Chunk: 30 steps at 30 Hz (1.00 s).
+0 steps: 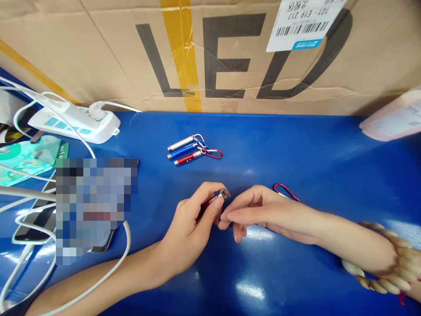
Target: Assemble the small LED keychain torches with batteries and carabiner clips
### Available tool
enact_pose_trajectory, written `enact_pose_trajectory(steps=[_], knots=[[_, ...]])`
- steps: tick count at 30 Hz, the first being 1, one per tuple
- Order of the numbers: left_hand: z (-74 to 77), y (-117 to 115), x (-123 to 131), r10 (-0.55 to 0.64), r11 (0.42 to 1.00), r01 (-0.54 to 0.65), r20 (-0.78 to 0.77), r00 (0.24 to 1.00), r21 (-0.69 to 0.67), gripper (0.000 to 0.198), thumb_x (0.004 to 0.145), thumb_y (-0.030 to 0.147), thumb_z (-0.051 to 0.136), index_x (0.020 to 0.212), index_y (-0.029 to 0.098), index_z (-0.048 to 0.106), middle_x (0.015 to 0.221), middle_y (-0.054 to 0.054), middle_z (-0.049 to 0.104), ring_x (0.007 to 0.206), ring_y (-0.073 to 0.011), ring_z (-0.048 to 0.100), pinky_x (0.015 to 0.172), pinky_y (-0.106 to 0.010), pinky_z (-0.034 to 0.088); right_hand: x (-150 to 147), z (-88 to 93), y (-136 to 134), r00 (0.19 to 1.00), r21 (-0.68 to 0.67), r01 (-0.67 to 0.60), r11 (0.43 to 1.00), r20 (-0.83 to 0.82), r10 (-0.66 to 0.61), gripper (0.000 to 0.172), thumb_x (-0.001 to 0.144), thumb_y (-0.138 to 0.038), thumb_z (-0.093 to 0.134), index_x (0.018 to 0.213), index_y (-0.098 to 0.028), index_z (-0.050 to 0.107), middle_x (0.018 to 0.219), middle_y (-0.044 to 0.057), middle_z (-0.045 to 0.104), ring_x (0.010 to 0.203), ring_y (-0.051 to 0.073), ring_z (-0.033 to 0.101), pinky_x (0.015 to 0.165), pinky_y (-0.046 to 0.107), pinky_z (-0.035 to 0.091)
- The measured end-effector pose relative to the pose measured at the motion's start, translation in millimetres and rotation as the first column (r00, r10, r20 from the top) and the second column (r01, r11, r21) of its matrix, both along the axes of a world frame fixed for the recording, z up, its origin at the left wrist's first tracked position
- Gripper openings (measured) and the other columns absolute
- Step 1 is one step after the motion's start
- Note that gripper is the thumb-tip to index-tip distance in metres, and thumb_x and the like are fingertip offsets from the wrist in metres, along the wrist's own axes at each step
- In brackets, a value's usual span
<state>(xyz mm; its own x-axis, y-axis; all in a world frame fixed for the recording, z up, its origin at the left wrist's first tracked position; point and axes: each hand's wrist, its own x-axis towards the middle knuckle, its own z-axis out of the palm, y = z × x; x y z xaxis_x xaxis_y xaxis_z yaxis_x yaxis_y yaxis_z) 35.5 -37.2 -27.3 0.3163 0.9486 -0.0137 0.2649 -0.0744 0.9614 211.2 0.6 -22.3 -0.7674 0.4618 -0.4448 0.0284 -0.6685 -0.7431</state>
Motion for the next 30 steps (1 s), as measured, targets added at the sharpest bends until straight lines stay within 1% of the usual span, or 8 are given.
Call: enact_pose_trajectory(steps=[8, 11, 14, 17, 20, 24, 30], knots=[[-1.5, -1.6, -1.2, -0.005, 1.000, 0.005, -0.008, 1.000, 0.017, 0.011, 0.094, 0.021, 0.039, 0.097, 0.022, 0.050, 0.061, 0.007, 0.054, 0.057, -0.0072, 0.051, 0.056, -0.016, 0.043, 1.1, 0.7, 1.6, 1.000, 0.016, -0.006, 1.000, 0.002, 0.006, 0.011, 0.077, -0.026, 0.067, 0.082, -0.019, 0.074, 0.086, 0.001, 0.072, 0.063, 0.006, 0.062, 0.063, 0.019, 0.045], [-1.4, -1.6, -1.1, -0.009, 1.000, 0.009, -0.005, 1.000, 0.019, 0.012, 0.094, 0.021, 0.039, 0.097, 0.022, 0.050, 0.060, 0.007, 0.053, 0.057, -0.0077, 0.052, 0.057, -0.016, 0.043, 0.5, 1.2, 1.2, 1.000, 0.042, -0.012, 0.999, -0.006, 0.012, 0.010, 0.078, -0.024, 0.066, 0.081, -0.019, 0.074, 0.082, 0.001, 0.072, 0.062, 0.005, 0.062, 0.063, 0.017, 0.044], [-1.2, -1.7, -1.0, -0.005, 1.000, 0.005, 0.000, 1.000, 0.017, 0.012, 0.094, 0.020, 0.039, 0.098, 0.022, 0.050, 0.060, 0.006, 0.052, 0.056, -0.0080, 0.051, 0.056, -0.017, 0.043, -0.7, 0.5, -0.4, 1.000, 0.054, 0.002, 0.999, -0.013, -0.002, 0.007, 0.075, -0.022, 0.068, 0.078, -0.019, 0.074, 0.078, -0.001, 0.072, 0.060, 0.005, 0.061, 0.060, 0.017, 0.044], [-1.7, -1.9, -1.1, -0.004, 1.000, 0.004, 0.000, 1.000, 0.004, 0.012, 0.094, 0.020, 0.039, 0.098, 0.022, 0.050, 0.062, 0.006, 0.050, 0.055, -0.0080, 0.049, 0.055, -0.018, 0.042, -1.3, 0.0, -2.1, 1.000, 0.052, 0.022, 0.998, -0.001, -0.022, 0.004, 0.072, -0.019, 0.069, 0.072, -0.018, 0.073, 0.067, -0.002, 0.069, 0.056, 0.006, 0.060, 0.057, 0.017, 0.044], [-2.8, -2.0, -1.4, -0.009, 1.000, 0.009, 0.001, 1.000, -0.017, 0.012, 0.094, 0.020, 0.039, 0.099, 0.022, 0.050, 0.063, 0.006, 0.049, 0.055, -0.0080, 0.047, 0.055, -0.019, 0.041, -1.3, 0.2, -3.2, 1.000, 0.042, 0.016, 0.999, 0.013, -0.017, 0.006, 0.072, -0.016, 0.068, 0.068, -0.017, 0.072, 0.058, -0.004, 0.066, 0.052, 0.005, 0.059, 0.054, 0.016, 0.044], [-3.6, -1.9, -1.6, -0.012, 1.000, 0.012, 0.005, 1.000, -0.020, 0.012, 0.094, 0.021, 0.039, 0.099, 0.022, 0.049, 0.064, 0.006, 0.049, 0.056, -0.0082, 0.047, 0.056, -0.019, 0.041, -1.2, 1.0, -3.7, 1.000, 0.042, 0.000, 0.999, 0.019, -0.001, 0.007, 0.072, -0.014, 0.067, 0.066, -0.016, 0.071, 0.056, -0.004, 0.066, 0.050, 0.004, 0.058, 0.053, 0.014, 0.044], [-2.3, -2.0, -1.2, -0.013, 0.999, 0.013, 0.012, 1.000, -0.032, 0.011, 0.094, 0.022, 0.039, 0.098, 0.022, 0.049, 0.063, 0.006, 0.048, 0.055, -0.0081, 0.047, 0.056, -0.020, 0.040, -1.4, 2.5, -3.4, 0.999, 0.051, -0.016, 0.999, 0.052, 0.013, 0.005, 0.072, -0.017, 0.068, 0.068, -0.016, 0.071, 0.056, -0.004, 0.065, 0.052, 0.004, 0.058, 0.054, 0.014, 0.044]])
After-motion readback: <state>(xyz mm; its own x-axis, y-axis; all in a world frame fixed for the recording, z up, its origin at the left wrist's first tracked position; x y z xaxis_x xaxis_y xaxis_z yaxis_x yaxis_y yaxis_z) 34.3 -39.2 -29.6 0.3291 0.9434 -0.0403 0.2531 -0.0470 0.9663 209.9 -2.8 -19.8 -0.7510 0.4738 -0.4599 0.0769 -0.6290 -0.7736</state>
